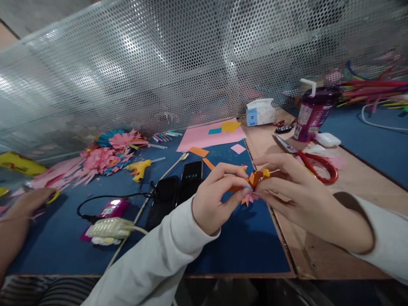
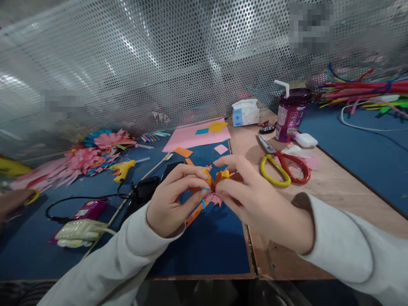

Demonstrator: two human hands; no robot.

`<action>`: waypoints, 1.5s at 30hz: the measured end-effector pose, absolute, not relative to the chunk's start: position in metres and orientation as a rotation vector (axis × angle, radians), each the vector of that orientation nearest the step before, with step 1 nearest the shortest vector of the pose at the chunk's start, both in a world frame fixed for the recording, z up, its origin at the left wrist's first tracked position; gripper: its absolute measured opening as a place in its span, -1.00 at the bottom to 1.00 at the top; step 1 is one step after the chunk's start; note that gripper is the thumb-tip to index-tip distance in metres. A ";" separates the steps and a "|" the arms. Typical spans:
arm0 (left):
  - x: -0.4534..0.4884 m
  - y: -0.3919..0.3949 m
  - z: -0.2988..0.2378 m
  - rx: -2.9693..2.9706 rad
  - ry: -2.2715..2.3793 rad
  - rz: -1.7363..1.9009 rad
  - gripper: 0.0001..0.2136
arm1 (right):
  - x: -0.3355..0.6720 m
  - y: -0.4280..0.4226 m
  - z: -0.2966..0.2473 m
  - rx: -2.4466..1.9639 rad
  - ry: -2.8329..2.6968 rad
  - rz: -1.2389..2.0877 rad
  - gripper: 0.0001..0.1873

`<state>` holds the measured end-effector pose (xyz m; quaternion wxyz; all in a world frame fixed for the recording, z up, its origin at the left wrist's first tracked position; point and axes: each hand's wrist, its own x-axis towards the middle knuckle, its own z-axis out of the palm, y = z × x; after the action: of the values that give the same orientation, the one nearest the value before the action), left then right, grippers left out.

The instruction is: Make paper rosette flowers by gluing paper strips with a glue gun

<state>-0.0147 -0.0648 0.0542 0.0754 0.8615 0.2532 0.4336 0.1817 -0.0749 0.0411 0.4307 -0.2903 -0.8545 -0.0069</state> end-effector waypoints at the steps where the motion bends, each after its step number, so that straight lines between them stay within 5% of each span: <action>1: -0.015 -0.065 0.054 2.586 0.759 1.296 -0.93 | 0.182 -0.075 0.041 -0.729 -2.131 -0.017 -0.88; 45: -0.015 -0.065 0.053 2.578 0.760 1.243 -0.93 | 0.180 -0.078 0.045 -0.731 -2.150 0.012 -0.86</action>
<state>-0.0151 -0.0654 0.0532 0.0901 0.8672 0.2555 0.4179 0.1795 -0.0779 0.0448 0.4219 -0.2919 -0.8583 0.0049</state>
